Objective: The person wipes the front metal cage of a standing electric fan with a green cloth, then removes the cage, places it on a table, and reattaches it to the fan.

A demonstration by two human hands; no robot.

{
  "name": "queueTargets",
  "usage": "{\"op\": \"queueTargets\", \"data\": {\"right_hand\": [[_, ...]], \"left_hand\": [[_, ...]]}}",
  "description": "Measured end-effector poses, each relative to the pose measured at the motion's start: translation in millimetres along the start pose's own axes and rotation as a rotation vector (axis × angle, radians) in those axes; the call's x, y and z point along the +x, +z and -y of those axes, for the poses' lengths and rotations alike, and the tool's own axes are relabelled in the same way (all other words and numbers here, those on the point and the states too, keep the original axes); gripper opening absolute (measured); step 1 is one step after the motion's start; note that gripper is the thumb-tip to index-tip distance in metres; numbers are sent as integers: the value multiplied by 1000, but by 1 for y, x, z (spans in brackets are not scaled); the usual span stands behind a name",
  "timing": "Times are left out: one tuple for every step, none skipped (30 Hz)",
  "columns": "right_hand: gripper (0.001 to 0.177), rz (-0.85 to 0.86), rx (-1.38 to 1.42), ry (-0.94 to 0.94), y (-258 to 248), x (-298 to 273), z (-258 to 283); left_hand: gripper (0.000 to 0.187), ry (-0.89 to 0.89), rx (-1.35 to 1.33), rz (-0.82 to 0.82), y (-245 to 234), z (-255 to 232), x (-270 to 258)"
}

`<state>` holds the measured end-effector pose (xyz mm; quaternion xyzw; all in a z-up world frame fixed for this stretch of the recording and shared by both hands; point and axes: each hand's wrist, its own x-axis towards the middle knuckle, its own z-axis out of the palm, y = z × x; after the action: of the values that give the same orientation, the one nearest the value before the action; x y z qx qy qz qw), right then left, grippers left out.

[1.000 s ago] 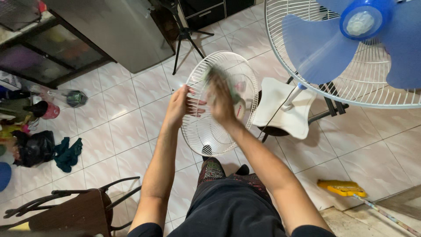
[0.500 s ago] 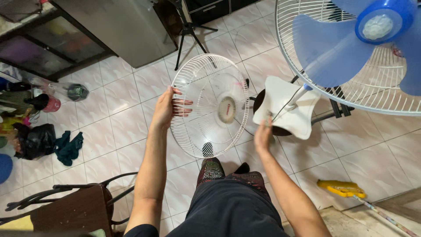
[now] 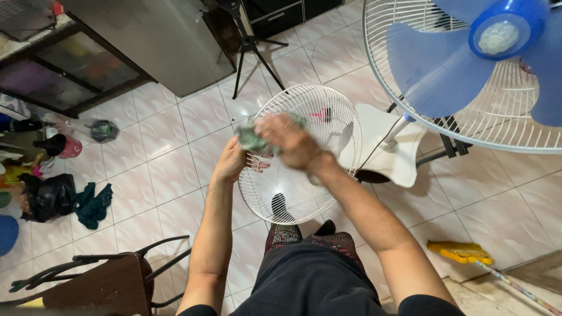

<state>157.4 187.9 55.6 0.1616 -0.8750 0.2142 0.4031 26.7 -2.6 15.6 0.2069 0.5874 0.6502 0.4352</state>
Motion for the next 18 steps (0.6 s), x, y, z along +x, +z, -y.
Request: {"op": "queueTargets", "data": {"right_hand": [[28, 34, 69, 133, -7, -2, -17], [21, 71, 141, 269, -14, -9, -33], [26, -40, 33, 248, -19, -16, -52], [31, -150, -74, 226, -26, -27, -72], [31, -135, -106, 358, -38, -44, -91], [42, -120, -139, 490, -48, -65, -109], [42, -66, -21, 791, -53, -88, -120], [42, -6, 106, 1087, -56, -111, -129], [46, -27, 41, 1124, -57, -139, -131], [50, -49, -27, 1159, -58, -166, -128], [44, -124, 40, 1174, -57, -188, -125], [38, -196, 107, 1190, -50, -206, -119], [37, -381, 508, 1280, -42, -221, -110], [37, -564, 917, 1335, -38, -231, -103], [35, -620, 1059, 1350, -37, -238, -98], [34, -678, 1203, 1361, -36, -240, -91], [33, -737, 1347, 1368, -36, -239, -87], [29, -765, 1233, 1381, -39, -236, -84]], "left_hand": [[35, -8, 14, 36, 4, -11, -2], [37, -21, 27, 72, 6, -20, -6], [41, -33, 41, 107, 7, -28, -10], [40, -37, 36, 99, 7, -33, -14], [38, -41, 31, 91, 3, -37, -18], [37, -43, 26, 85, -3, -38, -21], [37, -1, -6, 63, -12, -37, -25], [38, 42, -36, 43, -24, -35, -32], [39, 86, -65, 23, -38, -31, -38], [38, 99, -112, -58, -51, -24, -41], [38, 111, -159, -140, -65, -15, -45], [37, 119, -208, -223, -79, -4, -49], [38, 171, -265, -223, -91, 8, -50], [39, 222, -323, -224, -99, 22, -47], [40, 274, -381, -226, -104, 37, -43], [40, 283, -512, -179, -106, 52, -38], [40, 292, -643, -131, -106, 65, -33], [41, 297, -774, -82, -106, 75, -34]]}}
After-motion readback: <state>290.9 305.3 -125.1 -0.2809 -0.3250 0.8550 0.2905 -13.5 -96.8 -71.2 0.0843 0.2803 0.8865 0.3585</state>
